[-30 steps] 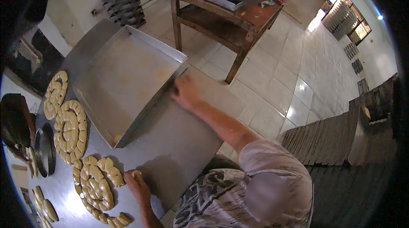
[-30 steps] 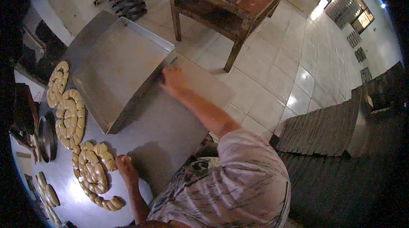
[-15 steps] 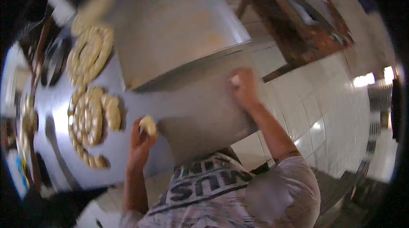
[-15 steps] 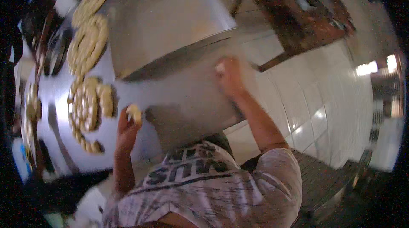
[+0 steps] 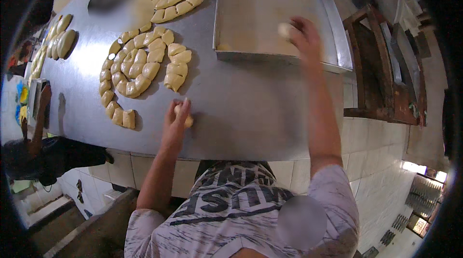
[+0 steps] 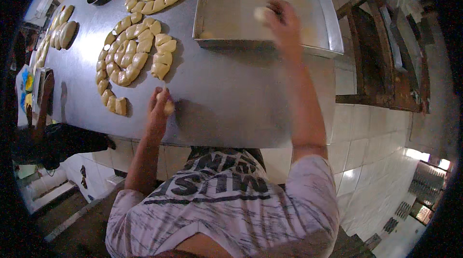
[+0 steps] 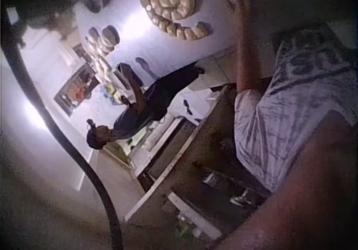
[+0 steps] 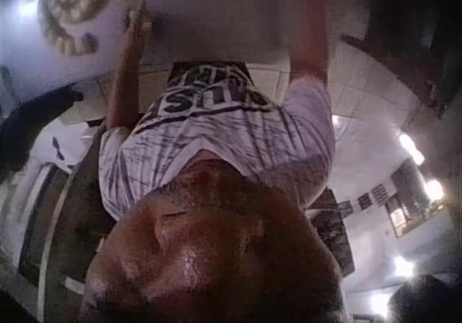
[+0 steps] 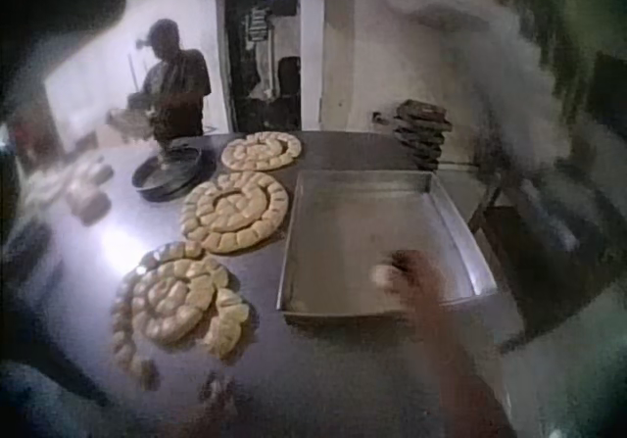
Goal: The person rolls small pieces of dough by hand on a metal table and places them into a rectangular metal baking tray.
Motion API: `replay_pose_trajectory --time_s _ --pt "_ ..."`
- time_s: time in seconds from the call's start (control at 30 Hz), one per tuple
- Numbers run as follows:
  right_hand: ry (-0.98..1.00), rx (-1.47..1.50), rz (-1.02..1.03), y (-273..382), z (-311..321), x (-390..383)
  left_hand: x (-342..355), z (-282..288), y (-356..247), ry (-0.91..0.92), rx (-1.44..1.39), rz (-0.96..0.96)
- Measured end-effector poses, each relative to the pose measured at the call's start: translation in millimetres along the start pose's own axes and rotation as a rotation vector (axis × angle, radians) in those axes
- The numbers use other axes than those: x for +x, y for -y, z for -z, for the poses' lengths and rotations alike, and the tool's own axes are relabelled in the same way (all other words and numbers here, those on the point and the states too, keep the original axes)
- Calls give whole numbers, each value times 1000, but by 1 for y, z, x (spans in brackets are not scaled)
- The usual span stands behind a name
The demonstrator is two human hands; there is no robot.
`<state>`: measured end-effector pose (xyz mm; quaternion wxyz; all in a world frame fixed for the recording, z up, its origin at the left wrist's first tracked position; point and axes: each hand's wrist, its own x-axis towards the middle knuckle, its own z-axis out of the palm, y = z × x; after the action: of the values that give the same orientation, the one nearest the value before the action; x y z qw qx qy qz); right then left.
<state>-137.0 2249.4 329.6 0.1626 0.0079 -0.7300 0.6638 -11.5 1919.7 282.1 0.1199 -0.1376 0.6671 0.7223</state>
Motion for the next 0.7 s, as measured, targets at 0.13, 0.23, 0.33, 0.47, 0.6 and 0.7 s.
replay_pose_trajectory --time_s 0.13,0.23,0.33,0.47,0.6,0.7 --pt "279 -623 -82 -11 -67 12 10 -3 -9 160 -431 146" --pt "201 -386 -29 33 -79 -33 -3 -10 -32 311 -632 90" --pt "447 -327 161 34 -100 -129 -5 -14 4 607 -369 271" --pt "138 -397 -245 -6 -17 -208 7 6 -17 341 551 -367" --pt "34 -1548 229 -28 37 -171 64 28 -13 -332 1052 -799" --pt "-163 -1243 70 -44 7 -125 75 18 -5 -327 1050 -717"
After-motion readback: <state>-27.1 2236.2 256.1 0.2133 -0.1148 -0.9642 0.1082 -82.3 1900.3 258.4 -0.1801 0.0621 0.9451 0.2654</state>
